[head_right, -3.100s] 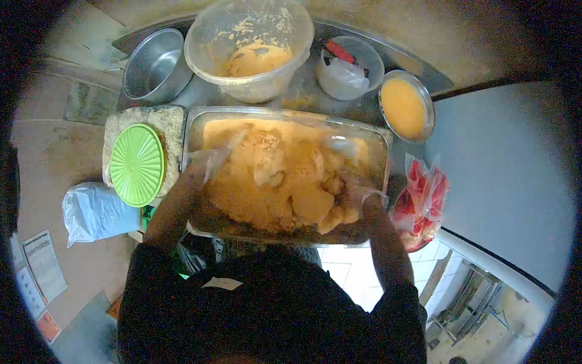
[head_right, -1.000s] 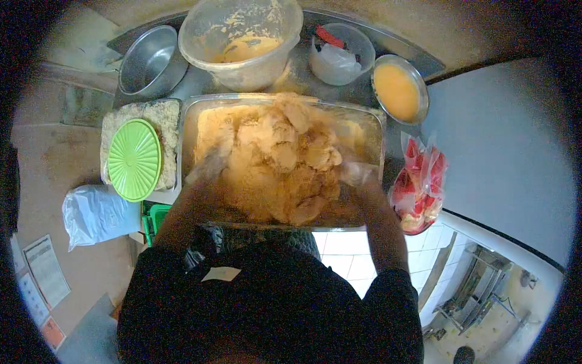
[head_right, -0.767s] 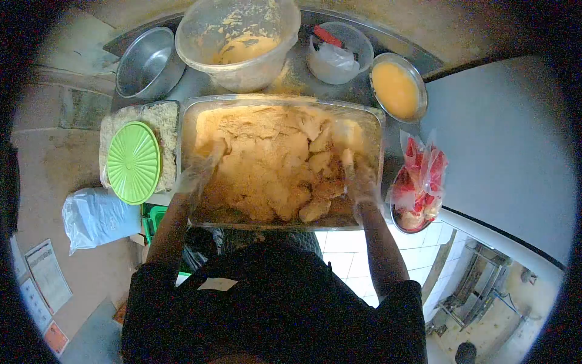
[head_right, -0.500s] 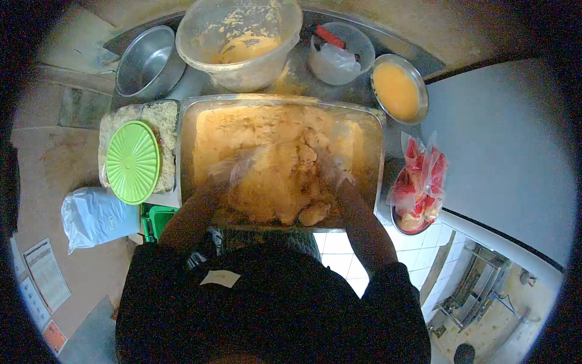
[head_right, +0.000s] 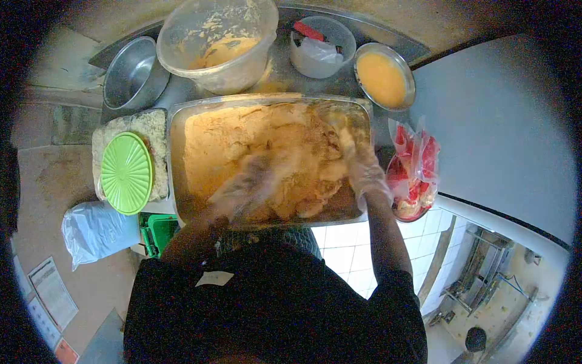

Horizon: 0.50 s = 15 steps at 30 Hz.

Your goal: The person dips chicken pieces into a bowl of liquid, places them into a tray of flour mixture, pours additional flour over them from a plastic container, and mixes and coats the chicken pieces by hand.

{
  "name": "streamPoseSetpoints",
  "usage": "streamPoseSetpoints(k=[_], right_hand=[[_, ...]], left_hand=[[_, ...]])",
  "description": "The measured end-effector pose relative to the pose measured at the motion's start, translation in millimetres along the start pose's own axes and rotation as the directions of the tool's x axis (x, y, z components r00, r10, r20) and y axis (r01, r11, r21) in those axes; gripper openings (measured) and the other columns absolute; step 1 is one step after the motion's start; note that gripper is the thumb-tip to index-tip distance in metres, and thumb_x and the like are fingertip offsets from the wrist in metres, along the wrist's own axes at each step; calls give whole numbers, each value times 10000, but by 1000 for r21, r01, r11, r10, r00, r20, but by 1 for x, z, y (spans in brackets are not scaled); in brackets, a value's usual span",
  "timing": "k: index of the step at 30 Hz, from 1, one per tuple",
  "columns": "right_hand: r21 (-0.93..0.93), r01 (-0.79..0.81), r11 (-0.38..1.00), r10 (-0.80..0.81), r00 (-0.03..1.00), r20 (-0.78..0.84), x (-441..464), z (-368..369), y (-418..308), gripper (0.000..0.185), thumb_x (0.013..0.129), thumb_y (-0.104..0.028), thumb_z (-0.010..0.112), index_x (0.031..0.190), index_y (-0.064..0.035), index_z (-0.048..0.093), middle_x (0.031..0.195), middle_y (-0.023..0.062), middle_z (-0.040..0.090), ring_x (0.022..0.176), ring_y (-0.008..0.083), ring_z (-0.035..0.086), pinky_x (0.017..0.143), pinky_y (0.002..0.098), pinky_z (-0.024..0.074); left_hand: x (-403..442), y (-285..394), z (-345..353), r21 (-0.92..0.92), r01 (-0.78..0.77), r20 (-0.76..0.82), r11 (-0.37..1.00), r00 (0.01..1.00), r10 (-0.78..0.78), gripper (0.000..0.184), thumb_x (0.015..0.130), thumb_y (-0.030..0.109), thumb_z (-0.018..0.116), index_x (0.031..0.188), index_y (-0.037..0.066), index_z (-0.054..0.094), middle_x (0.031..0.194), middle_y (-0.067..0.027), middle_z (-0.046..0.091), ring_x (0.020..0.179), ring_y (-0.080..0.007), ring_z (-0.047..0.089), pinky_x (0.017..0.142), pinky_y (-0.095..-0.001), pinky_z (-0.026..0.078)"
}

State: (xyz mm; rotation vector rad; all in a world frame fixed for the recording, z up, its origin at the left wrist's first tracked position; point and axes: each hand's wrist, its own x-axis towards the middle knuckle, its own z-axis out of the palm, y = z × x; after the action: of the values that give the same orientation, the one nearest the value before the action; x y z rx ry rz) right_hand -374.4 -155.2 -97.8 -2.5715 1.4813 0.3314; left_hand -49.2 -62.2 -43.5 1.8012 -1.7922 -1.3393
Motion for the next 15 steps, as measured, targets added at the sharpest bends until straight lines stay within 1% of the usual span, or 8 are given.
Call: streamPoseSetpoints(k=[1,2,3,5,6,8,11,15], right_hand=[[51,-34,998,31,998,50,1,9,0,521,1008,-152,349,1512,-27,304,1431,188,506,1390,297,411,1198,356,234],[98,-72,993,62,993,99,2,17,0,514,1009,-162,366,1503,-28,320,1422,188,514,1376,296,427,1176,362,261],[94,-67,993,51,985,162,12,5,-8,497,1015,-178,380,1487,-27,345,1408,186,524,1348,295,457,1132,381,316],[132,-62,989,25,963,267,34,-18,-31,483,1020,-200,397,1471,-27,372,1396,184,535,1318,293,488,1089,399,372],[247,-79,966,3,957,291,42,-23,-36,486,1019,-205,400,1471,-28,373,1397,183,534,1317,292,488,1088,399,373],[521,-137,843,-54,941,335,53,-26,-46,492,1016,-216,405,1471,-29,374,1398,181,532,1315,291,489,1086,399,375],[787,-221,576,-143,920,364,61,-20,-69,501,1012,-232,414,1470,-32,377,1399,178,530,1311,290,490,1084,399,378],[907,-247,340,-237,911,337,77,0,-110,514,1007,-253,425,1470,-35,381,1402,175,527,1307,288,492,1081,398,381]], left_hand=[[-2,-12,-5,-245,69,-79,967,993,-91,316,1006,233,492,1231,41,600,1107,-119,655,948,-234,630,790,-355,526],[-10,-37,-16,58,41,-329,997,944,-19,312,993,258,515,1194,45,620,1044,-127,666,937,-222,636,754,-353,530],[-18,-62,-28,331,162,-555,930,830,54,312,980,283,538,1157,48,640,981,-135,676,927,-211,642,718,-351,534],[-23,-138,-43,789,437,-525,433,845,104,324,984,242,522,1208,16,582,832,-108,644,786,-150,611,622,-280,523],[-20,-146,-52,598,475,-538,646,835,-115,325,976,213,520,1225,9,568,811,-108,635,738,-154,607,601,-270,519],[-14,-161,-65,135,571,-503,810,744,-440,343,966,204,517,1244,7,557,805,-110,627,702,-165,604,592,-266,515],[-2,-157,-57,-167,436,-481,885,747,-459,384,958,261,514,1250,17,562,852,-115,633,741,-183,606,628,-285,512],[-4,-137,-43,-300,266,-512,916,765,-390,441,948,337,510,1259,30,570,914,-120,640,792,-208,608,677,-312,509]])
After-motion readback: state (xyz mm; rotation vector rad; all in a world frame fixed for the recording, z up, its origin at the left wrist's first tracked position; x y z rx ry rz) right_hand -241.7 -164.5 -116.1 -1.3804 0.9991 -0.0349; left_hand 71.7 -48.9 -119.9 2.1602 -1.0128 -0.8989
